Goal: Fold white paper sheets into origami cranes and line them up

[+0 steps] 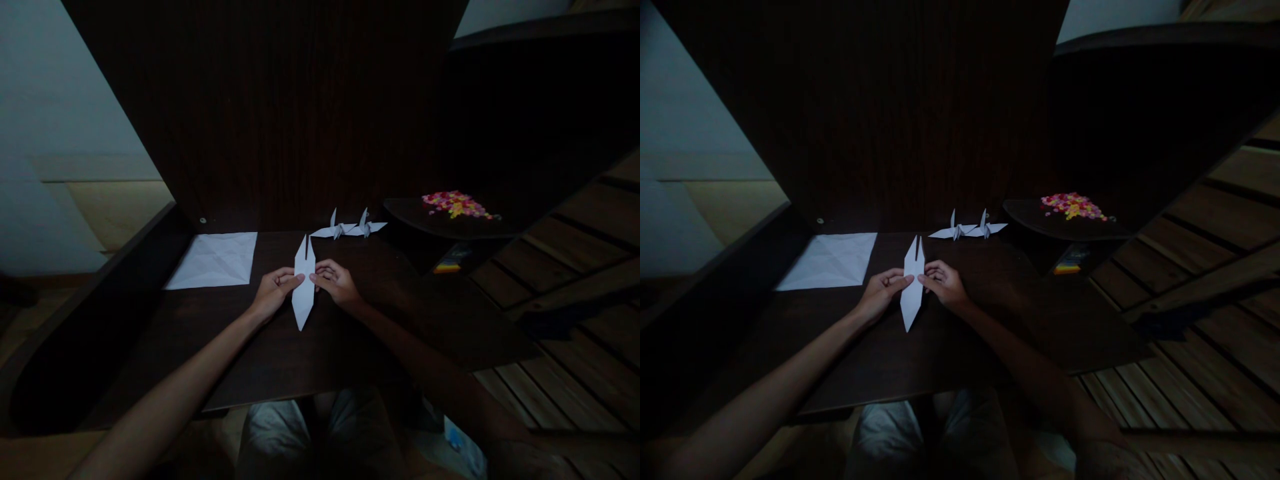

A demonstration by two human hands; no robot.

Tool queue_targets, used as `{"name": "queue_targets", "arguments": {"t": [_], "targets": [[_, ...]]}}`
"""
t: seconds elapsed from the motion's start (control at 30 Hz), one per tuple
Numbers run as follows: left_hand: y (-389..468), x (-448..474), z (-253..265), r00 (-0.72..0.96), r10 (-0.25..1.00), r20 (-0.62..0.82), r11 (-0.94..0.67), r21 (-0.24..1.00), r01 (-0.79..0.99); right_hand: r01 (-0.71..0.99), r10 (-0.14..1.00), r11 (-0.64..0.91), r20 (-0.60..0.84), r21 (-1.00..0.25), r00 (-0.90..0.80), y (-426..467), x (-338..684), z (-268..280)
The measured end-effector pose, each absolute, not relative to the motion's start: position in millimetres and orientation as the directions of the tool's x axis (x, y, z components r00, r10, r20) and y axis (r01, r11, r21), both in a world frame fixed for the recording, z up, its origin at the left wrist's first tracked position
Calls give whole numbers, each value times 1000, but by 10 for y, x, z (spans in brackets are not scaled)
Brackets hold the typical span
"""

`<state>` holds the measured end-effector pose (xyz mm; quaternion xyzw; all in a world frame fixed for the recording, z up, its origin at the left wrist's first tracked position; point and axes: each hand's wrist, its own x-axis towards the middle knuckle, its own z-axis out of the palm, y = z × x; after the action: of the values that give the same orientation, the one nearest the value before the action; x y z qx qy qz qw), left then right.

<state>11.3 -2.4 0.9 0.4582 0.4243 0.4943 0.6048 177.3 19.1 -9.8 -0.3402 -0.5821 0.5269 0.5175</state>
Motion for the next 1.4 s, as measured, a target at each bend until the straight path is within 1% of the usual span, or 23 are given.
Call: {"name": "queue_targets", "arguments": {"t": [0.13,0.3,0.43,0.53,0.7,0.83,1.1,1.3,1.4], "targets": [[-39,123,32,158,984,-81,108,979,-173,-223,949,184,232,-957,-213,217,1773,-129],[-40,125,36,172,981,-86,114,980,-162,-202,952,146,193,-968,-237,205,1784,-85],[-25,125,12,165,982,-90,122,974,-190,-124,935,176,205,-977,-289,181,1785,-83],[-18,130,-6,178,979,-98,136,967,-213,-101,935,183,205,-978,-290,169,1784,-98],[-37,141,-2,264,959,-101,162,962,-220,-104,924,232,253,-967,-287,141,1780,-84],[-64,146,18,330,939,-99,180,958,-225,-98,927,239,257,-966,-274,127,1780,-73],[-47,123,-8,304,947,-104,186,949,-254,-59,906,296,300,-953,-299,97,1782,-55],[-37,101,-21,344,932,-114,207,947,-245,-162,920,246,283,-956,-270,106,1767,-86],[-37,88,-9,367,926,-92,184,957,-224,-227,921,219,278,-949,-274,133,1761,-109]]}}
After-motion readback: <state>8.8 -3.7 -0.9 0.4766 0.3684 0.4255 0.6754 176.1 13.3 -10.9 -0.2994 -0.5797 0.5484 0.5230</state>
